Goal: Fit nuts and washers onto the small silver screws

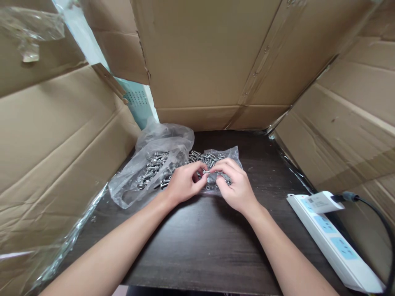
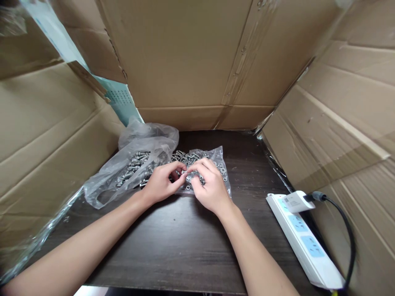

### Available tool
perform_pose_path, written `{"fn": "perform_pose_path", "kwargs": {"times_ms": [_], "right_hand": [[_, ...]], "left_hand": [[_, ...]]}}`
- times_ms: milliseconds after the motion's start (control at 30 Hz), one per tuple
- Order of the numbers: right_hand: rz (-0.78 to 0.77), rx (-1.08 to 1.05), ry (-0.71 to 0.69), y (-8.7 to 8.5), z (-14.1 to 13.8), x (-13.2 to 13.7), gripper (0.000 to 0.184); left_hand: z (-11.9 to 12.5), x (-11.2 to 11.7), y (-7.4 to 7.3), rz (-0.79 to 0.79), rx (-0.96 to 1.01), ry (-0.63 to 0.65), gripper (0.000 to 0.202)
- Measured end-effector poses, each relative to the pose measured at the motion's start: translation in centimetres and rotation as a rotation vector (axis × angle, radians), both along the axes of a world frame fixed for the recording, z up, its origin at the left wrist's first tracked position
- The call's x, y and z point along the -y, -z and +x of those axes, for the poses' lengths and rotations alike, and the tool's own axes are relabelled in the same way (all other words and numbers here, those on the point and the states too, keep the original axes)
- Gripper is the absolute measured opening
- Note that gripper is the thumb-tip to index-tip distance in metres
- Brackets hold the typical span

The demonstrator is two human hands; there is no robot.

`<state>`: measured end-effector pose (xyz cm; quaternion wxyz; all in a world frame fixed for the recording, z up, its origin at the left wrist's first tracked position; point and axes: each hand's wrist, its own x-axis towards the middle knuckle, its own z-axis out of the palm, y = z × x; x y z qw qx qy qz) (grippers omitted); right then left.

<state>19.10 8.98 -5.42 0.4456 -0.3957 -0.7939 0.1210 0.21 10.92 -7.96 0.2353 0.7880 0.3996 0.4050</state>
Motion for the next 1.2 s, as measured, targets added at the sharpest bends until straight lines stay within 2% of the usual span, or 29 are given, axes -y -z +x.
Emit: {"fn": "perform_pose_path", "kwargs": {"times_ms": [233, 467, 667, 1200], "right_hand": [[-0.087, 0.090, 0.074, 0.86, 0.20, -0.41, 0.022], [-0.192, 0.117, 0.060, 0.82, 0.17, -0.32, 0.019], [-0.159, 0.140, 0.063, 0.89, -0.07, -0.32, 0.015], [-0.109, 0.115, 0.098, 0.87, 0.27, -0.68, 0.015]], "left_hand": [[-0.01, 0.03, -0.02, 0.025, -0.001, 0.003, 0.012], [0.04, 0.11, -0.21, 0.017, 0.002, 0.010, 0.011], [-0.02, 0.21, -0.38, 0.017, 0.017, 0.016, 0.013], [-0.06, 0.39, -0.48, 0.040, -0.009, 0.007, 0.037]]}}
